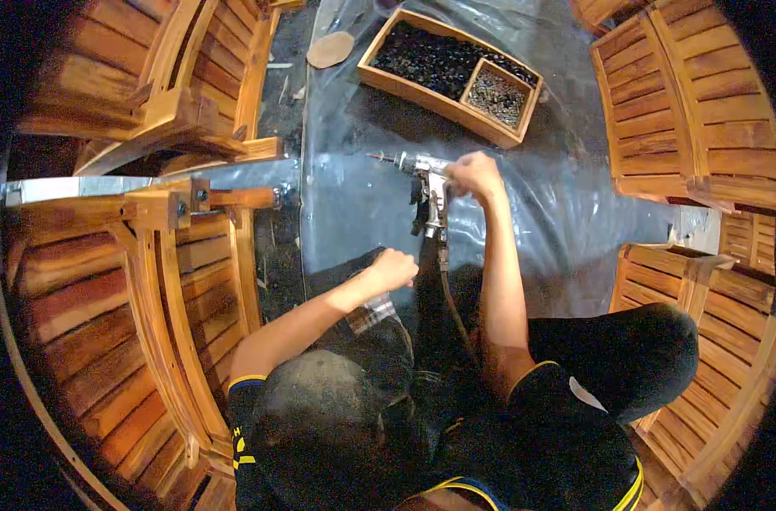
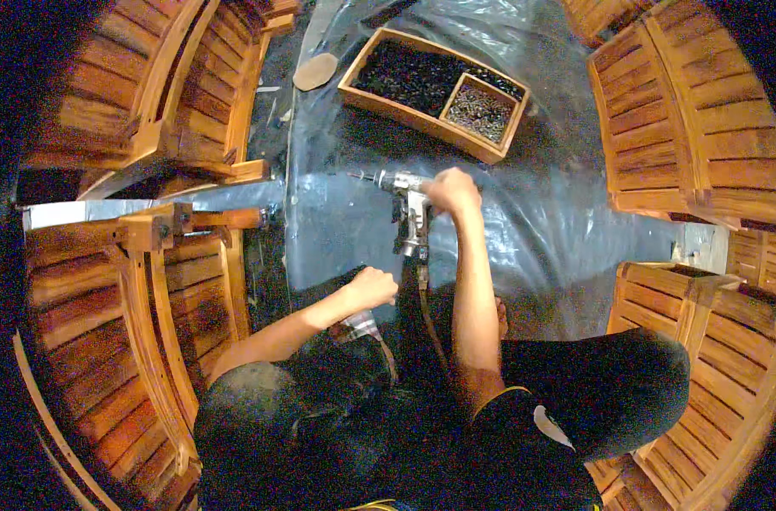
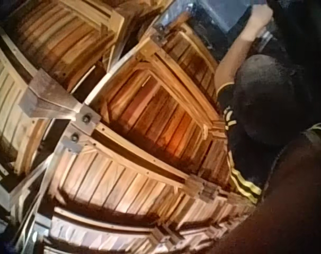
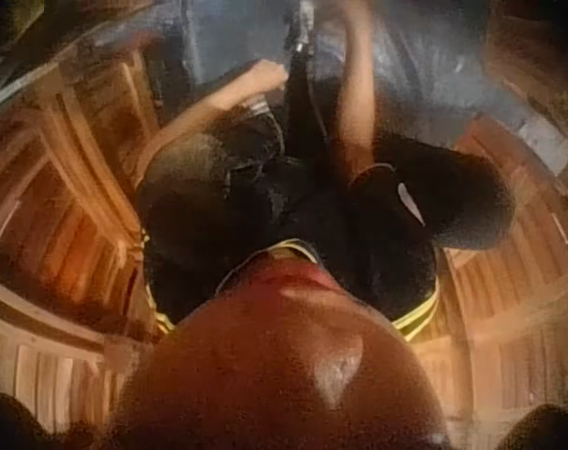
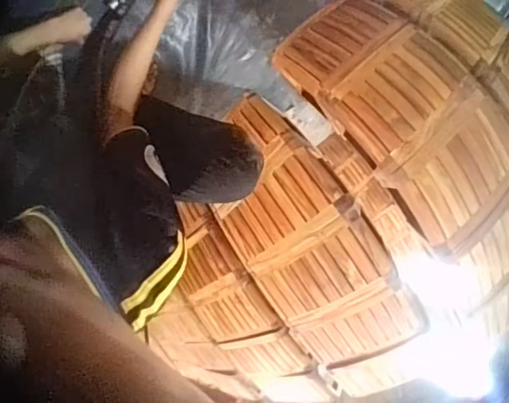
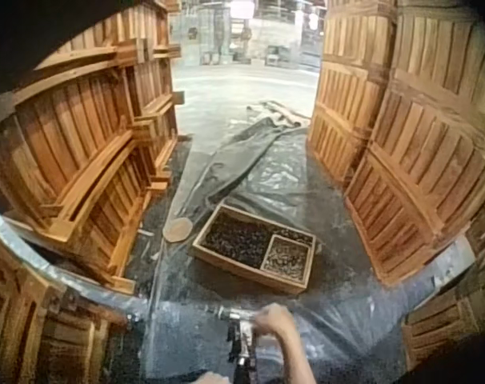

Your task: The person assembles wooden furniture parts by drilling holes and inserting screws with a power drill.

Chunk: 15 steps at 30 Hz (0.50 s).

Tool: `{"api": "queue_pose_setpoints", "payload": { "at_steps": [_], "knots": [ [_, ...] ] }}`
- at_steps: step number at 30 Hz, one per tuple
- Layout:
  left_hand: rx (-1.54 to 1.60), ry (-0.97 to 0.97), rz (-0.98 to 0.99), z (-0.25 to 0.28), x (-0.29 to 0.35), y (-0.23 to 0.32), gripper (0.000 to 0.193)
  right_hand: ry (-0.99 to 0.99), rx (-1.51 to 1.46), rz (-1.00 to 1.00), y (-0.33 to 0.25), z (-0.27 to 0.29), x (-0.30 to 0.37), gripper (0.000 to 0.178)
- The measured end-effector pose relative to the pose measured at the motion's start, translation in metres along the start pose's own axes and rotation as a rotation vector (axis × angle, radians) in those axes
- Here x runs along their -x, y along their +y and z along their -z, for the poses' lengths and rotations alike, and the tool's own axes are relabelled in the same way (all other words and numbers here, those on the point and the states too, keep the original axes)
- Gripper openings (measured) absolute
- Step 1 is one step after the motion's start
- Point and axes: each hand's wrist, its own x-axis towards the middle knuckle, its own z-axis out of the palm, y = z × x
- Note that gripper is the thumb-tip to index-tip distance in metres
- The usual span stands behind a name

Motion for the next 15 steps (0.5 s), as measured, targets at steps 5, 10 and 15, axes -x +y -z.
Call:
{"api": "queue_pose_setpoints", "payload": {
  "at_steps": [5, 10, 15],
  "knots": [
    [0.042, -0.050, -0.022, -0.004, 0.012, -0.006, 0.024, 0.231, -0.124, 0.176, -0.048, 0.024, -0.018, 0.029],
    [0.007, -0.002, -0.047, -0.006, 0.017, -0.005, 0.014, 0.512, 0.028, 0.471, -0.080, 0.030, -0.083, 0.026],
    [0.178, 0.105, -0.010, -0.009, 0.023, -0.002, 0.012, 0.548, 0.301, 0.804, -0.100, 0.032, -0.158, 0.030]
  ]
}}
